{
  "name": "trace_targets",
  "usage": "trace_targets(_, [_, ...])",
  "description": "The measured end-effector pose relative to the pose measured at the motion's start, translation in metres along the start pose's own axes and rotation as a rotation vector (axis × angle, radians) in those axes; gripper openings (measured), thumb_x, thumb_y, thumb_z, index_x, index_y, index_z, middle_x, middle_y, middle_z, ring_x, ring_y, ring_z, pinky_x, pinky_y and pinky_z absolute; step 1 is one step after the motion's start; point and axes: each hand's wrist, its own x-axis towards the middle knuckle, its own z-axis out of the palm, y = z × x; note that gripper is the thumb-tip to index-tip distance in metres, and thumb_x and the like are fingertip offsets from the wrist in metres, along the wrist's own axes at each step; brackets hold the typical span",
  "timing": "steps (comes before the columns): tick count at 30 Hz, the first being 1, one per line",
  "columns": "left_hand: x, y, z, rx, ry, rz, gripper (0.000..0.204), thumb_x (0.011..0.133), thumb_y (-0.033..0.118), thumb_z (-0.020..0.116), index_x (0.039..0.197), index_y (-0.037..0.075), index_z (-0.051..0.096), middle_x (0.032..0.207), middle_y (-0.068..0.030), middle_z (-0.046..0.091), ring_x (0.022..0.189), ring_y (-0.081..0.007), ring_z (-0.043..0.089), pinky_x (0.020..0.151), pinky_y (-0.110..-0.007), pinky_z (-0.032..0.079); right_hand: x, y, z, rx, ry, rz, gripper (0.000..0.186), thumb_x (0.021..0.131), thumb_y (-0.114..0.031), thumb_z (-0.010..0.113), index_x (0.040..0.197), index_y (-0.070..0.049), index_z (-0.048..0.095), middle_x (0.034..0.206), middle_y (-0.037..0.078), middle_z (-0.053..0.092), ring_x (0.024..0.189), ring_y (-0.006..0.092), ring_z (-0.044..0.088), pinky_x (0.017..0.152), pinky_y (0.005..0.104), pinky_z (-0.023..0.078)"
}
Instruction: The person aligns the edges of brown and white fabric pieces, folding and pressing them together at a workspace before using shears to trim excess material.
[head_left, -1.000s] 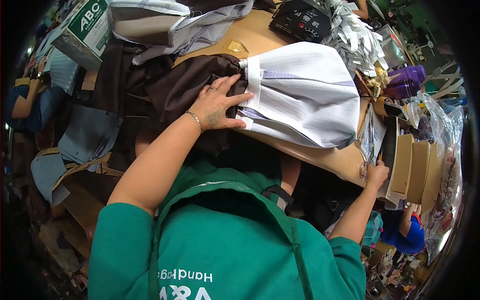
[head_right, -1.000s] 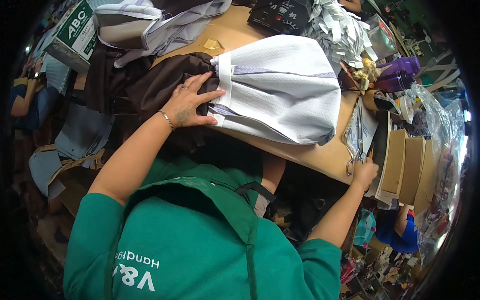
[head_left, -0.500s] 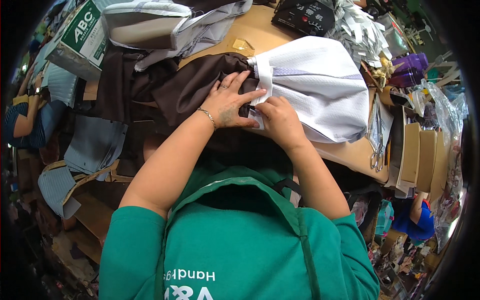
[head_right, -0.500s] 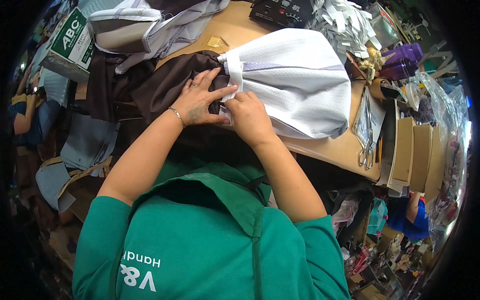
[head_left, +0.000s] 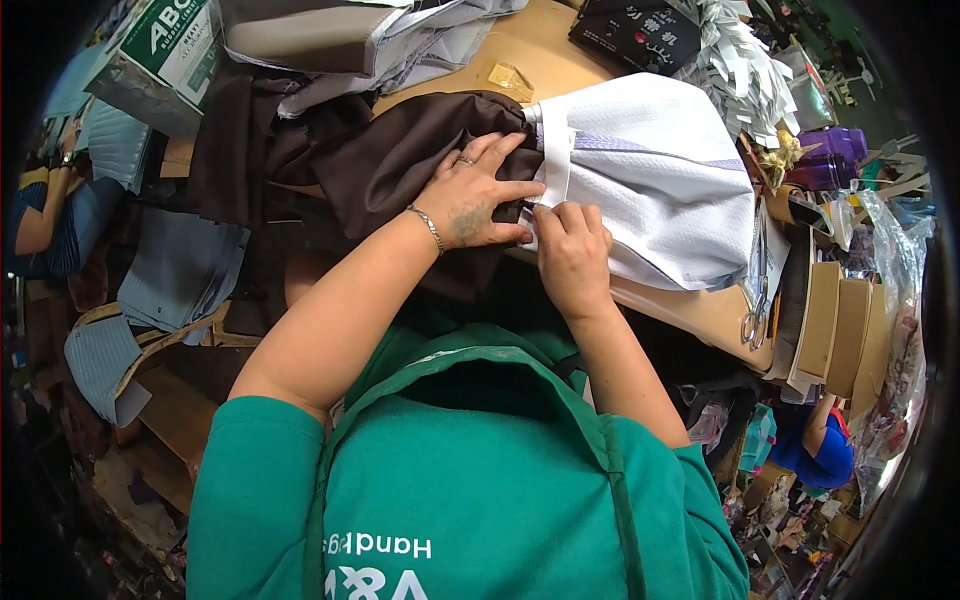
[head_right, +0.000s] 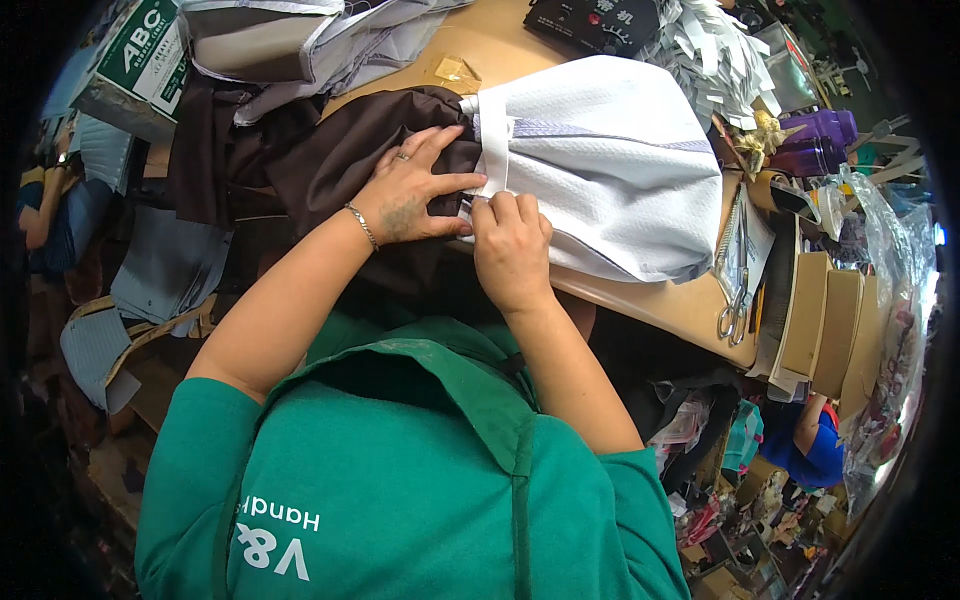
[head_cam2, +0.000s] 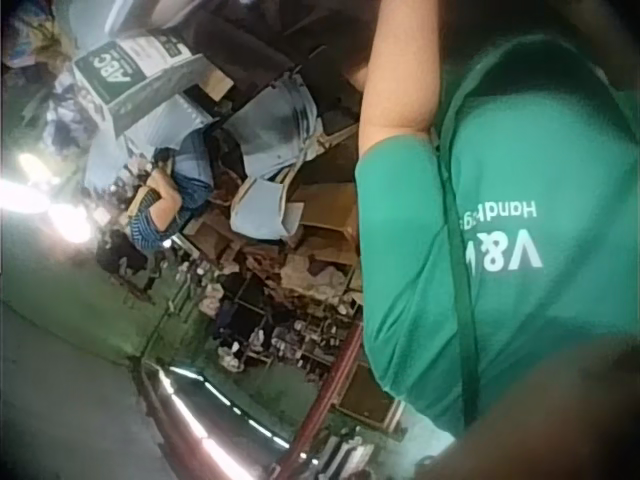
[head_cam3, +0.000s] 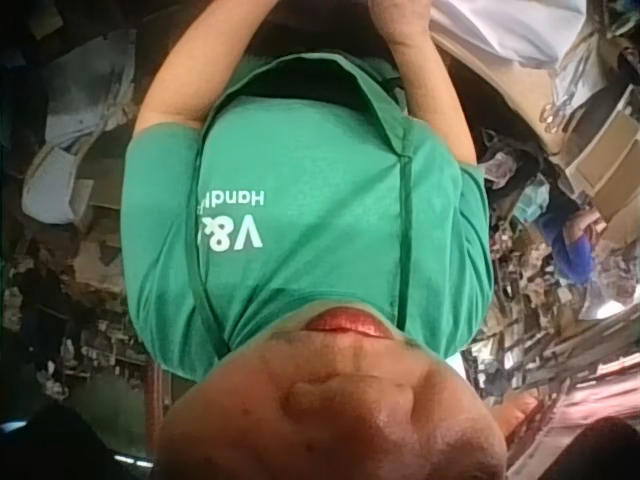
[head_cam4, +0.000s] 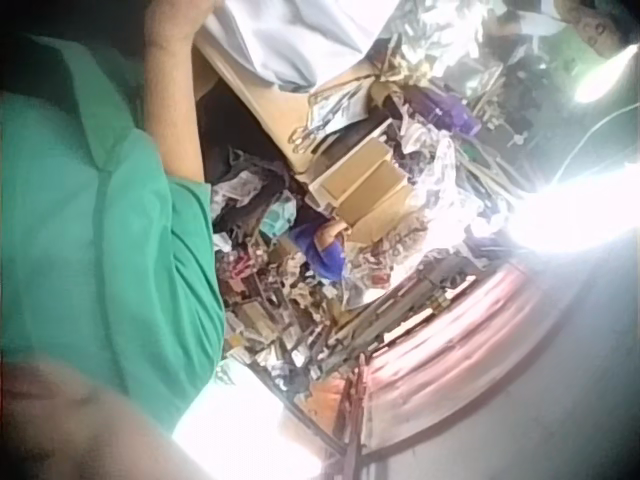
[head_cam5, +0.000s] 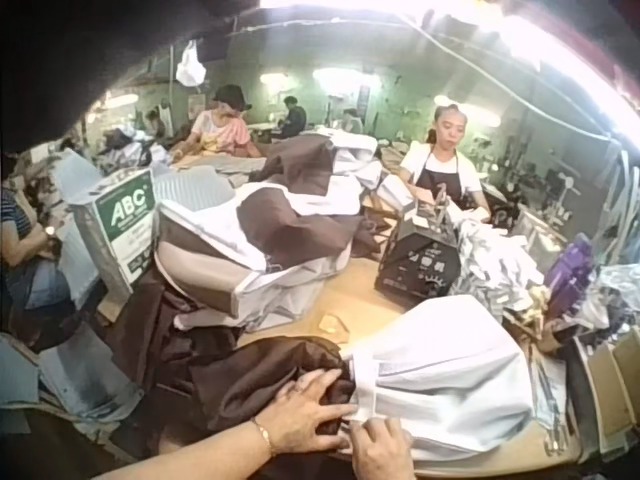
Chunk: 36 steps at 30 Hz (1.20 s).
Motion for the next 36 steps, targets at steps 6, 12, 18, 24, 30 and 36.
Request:
trace_targets(6, [0.001,0.0,0.0,0.0,-0.025,-0.012,0.057,0.065,0.048,0.073,0.118,0.034,0.058,0.142,-0.0112,0.028,0.132,-0.0314,0.024,0.102,-0.052,0.028,0.001,0.001,0.003,-0.049,-0.006,-0.02,0.019,0.07,-0.016,0.058,0.089,-0.01,0.059,0.084,0.002,0.052,0.083,0.0212,0.05,0.068,0.0337,0.039])
trace_targets(12, [0.002,-0.002,0.002,0.003,-0.008,-0.006,0.055,0.065,0.048,0.072,0.117,0.035,0.058,0.141,-0.0105,0.029,0.132,-0.0307,0.025,0.102,-0.053,0.028,0.0,0.004,0.002,-0.064,-0.01,-0.1,0.02,0.07,-0.015,0.059,0.089,-0.01,0.059,0.086,0.001,0.053,0.083,0.0203,0.051,0.069,0.0336,0.038])
trace_targets(18, [0.001,-0.003,0.005,0.012,0.028,0.001,0.052,0.067,0.047,0.07,0.116,0.034,0.059,0.141,-0.0102,0.031,0.132,-0.0306,0.026,0.102,-0.054,0.029,-0.005,0.004,0.006,-0.066,0.017,-0.123,0.022,0.072,-0.019,0.059,0.093,-0.01,0.061,0.086,0.0,0.053,0.085,0.0189,0.051,0.071,0.0321,0.036])
trace_targets(24, [0.001,-0.003,0.006,0.018,0.023,-0.004,0.05,0.068,0.047,0.069,0.115,0.034,0.059,0.142,-0.0098,0.03,0.132,-0.0304,0.026,0.104,-0.053,0.028,-0.01,0.002,0.007,-0.117,0.011,-0.112,0.029,0.074,-0.019,0.059,0.101,-0.011,0.062,0.088,-0.001,0.053,0.087,0.0174,0.052,0.073,0.0317,0.035])
trace_targets(30, [0.002,-0.003,0.006,0.011,0.015,-0.008,0.05,0.068,0.046,0.068,0.115,0.034,0.059,0.142,-0.0094,0.03,0.132,-0.0301,0.025,0.104,-0.052,0.028,-0.007,-0.003,0.004,-0.195,-0.051,-0.092,0.031,0.074,-0.019,0.058,0.103,-0.011,0.062,0.088,-0.001,0.052,0.088,0.0167,0.051,0.072,0.0311,0.034])
trace_targets(36, [0.001,-0.004,0.006,-0.01,0.04,0.001,0.051,0.067,0.042,0.07,0.115,0.034,0.059,0.141,-0.0088,0.031,0.131,-0.0301,0.028,0.103,-0.054,0.028,-0.01,-0.007,0.004,-0.203,-0.021,-0.067,0.031,0.073,-0.018,0.057,0.104,-0.012,0.062,0.089,-0.001,0.052,0.089,0.0162,0.051,0.073,0.0313,0.034])
